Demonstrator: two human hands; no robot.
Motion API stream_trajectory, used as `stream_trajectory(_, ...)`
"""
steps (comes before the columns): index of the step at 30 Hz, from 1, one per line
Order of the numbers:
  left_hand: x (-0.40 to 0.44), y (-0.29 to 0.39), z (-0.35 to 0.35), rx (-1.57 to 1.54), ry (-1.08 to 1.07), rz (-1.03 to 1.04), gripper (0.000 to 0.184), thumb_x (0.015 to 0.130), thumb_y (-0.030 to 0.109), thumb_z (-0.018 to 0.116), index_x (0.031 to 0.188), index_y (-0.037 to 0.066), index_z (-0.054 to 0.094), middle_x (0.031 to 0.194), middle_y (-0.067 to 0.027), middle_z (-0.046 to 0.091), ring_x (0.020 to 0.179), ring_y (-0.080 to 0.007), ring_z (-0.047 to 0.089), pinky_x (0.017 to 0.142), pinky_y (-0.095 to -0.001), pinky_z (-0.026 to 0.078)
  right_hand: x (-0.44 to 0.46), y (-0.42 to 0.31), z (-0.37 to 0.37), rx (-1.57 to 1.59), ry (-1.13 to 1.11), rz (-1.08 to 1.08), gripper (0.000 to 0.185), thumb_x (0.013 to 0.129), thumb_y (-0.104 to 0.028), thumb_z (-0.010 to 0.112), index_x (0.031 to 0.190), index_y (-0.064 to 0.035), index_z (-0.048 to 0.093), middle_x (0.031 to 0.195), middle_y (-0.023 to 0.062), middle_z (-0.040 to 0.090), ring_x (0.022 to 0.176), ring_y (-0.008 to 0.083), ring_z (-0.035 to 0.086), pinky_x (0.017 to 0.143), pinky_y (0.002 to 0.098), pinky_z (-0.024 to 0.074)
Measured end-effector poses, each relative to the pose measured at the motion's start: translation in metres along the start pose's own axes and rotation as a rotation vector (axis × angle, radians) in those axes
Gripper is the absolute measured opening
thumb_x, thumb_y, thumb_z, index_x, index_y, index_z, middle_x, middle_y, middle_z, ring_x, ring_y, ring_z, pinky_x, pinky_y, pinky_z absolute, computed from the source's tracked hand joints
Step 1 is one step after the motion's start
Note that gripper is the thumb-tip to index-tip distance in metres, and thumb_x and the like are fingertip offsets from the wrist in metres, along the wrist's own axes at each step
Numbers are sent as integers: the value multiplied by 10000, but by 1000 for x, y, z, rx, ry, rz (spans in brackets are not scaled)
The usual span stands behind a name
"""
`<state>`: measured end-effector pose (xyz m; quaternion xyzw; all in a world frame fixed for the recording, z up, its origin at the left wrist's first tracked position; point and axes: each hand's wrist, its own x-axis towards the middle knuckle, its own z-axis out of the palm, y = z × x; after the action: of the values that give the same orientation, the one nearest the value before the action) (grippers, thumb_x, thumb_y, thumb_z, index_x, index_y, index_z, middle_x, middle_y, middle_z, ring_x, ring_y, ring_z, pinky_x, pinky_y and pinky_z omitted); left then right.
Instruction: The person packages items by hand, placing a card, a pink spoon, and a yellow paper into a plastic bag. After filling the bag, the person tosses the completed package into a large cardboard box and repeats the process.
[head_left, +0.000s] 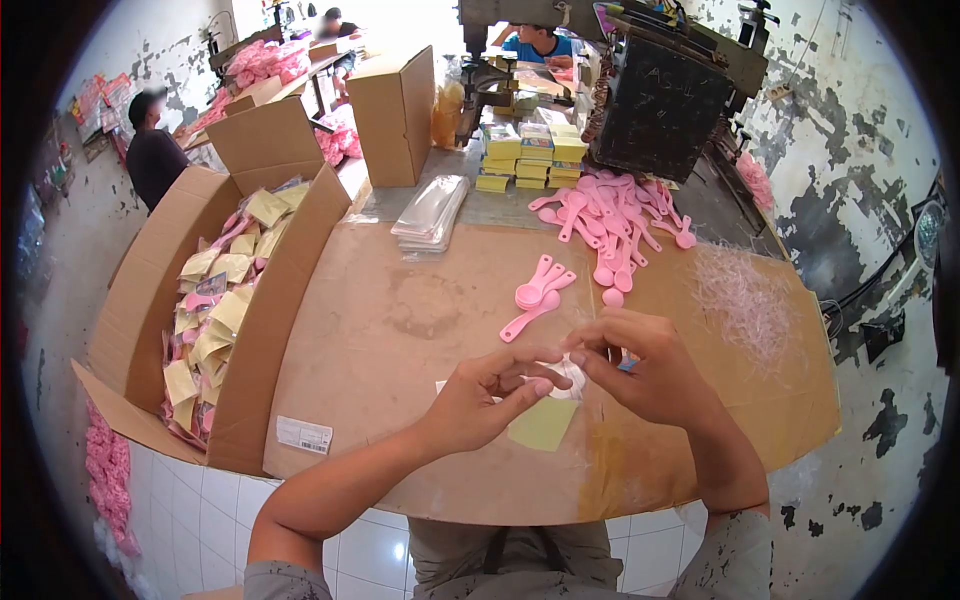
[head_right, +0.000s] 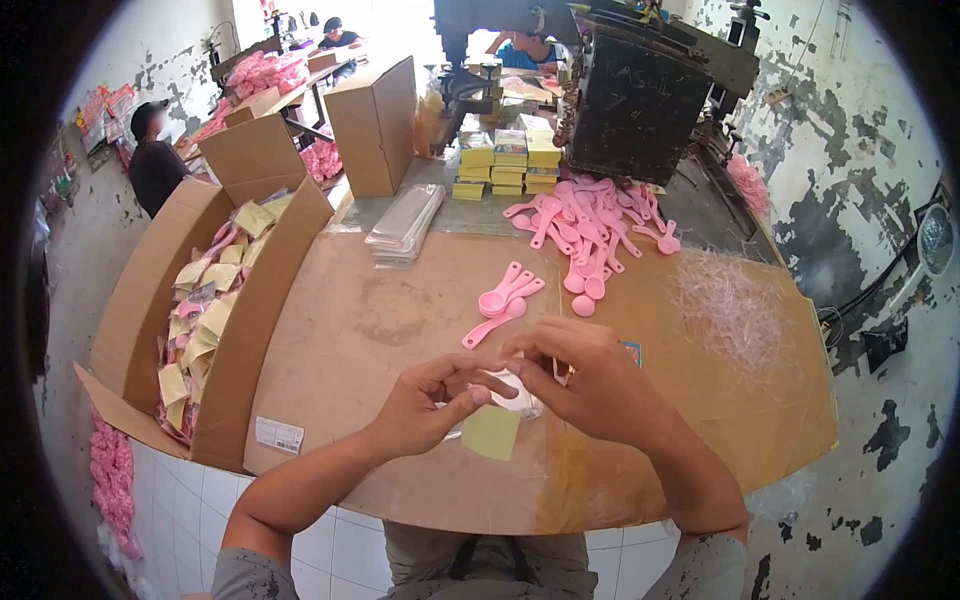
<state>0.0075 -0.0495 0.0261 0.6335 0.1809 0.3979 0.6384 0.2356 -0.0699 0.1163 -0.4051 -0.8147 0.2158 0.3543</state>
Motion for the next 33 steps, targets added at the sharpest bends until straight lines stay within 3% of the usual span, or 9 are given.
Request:
stream_trajectory(5,2,-3,-1,-21,83,-76,326,1066,86,591,1382,9,572,1140,-163,752,1088,-188,718,892,-295,586,4,9,8,37,36,93,188,893,-37,729,1081,-31,721,827,65,636,736,180,621,650,319,499)
stream_trajectory(8,2,-3,-5,51,113,-136,354,1057,76,608,1400,4,561,1068,-157,772,1013,-148,728,836,-269,591,4,26,29,-194,276,-176,201,859,-47,766,1053,-60,715,929,62,642,864,240,640,737,365,508)
stream_trajectory(11,1,-5,-4,159,143,-82,381,1036,60,630,1405,-9,561,1017,-135,784,922,-117,731,776,-256,585,4,27,34,-378,259,-327,233,792,-64,808,1000,-74,701,998,59,632,969,271,628,810,382,490)
stream_trajectory(20,-6,-9,0,586,150,46,502,956,78,715,1419,-37,555,924,-162,776,659,-155,726,617,-270,569,9,22,51,-752,125,-424,132,771,-45,731,887,-57,671,957,58,632,926,255,636,826,374,472)
stream_trajectory(23,-4,-12,-1,599,108,23,492,967,94,712,1416,-38,559,941,-170,772,660,-163,726,624,-277,574,12,27,50,-692,72,-293,126,775,-47,714,876,-59,641,939,81,614,885,266,618,776,375,467)
stream_trajectory(26,-1,-5,-2,437,103,-86,444,999,93,682,1411,-27,570,991,-150,781,774,-138,735,692,-277,586,10,49,36,-561,331,-198,104,841,-65,708,882,-64,612,908,61,607,839,204,605,718,340,457)
stream_trajectory(30,3,-6,-8,101,149,-163,362,1054,111,616,1396,-3,580,1059,-132,781,966,-127,733,818,-284,594,-39,71,-78,489,110,471,103,1007,-159,618,1004,-59,594,733,-4,553,574,68,525,509,227,419)
stream_trajectory(31,4,-8,-10,31,165,-177,345,1066,131,602,1385,0,585,1069,-131,779,988,-126,728,831,-286,590,-68,85,-120,612,68,483,119,1005,-163,606,942,-65,582,689,-23,521,538,66,521,468,227,428)
stream_trajectory(33,6,-4,-12,-13,187,-182,334,1080,149,579,1378,-2,584,1088,-134,775,993,-127,726,844,-285,586,-121,148,-175,1052,191,166,138,1029,-130,569,1107,-21,603,791,24,621,676,113,645,601,258,534)
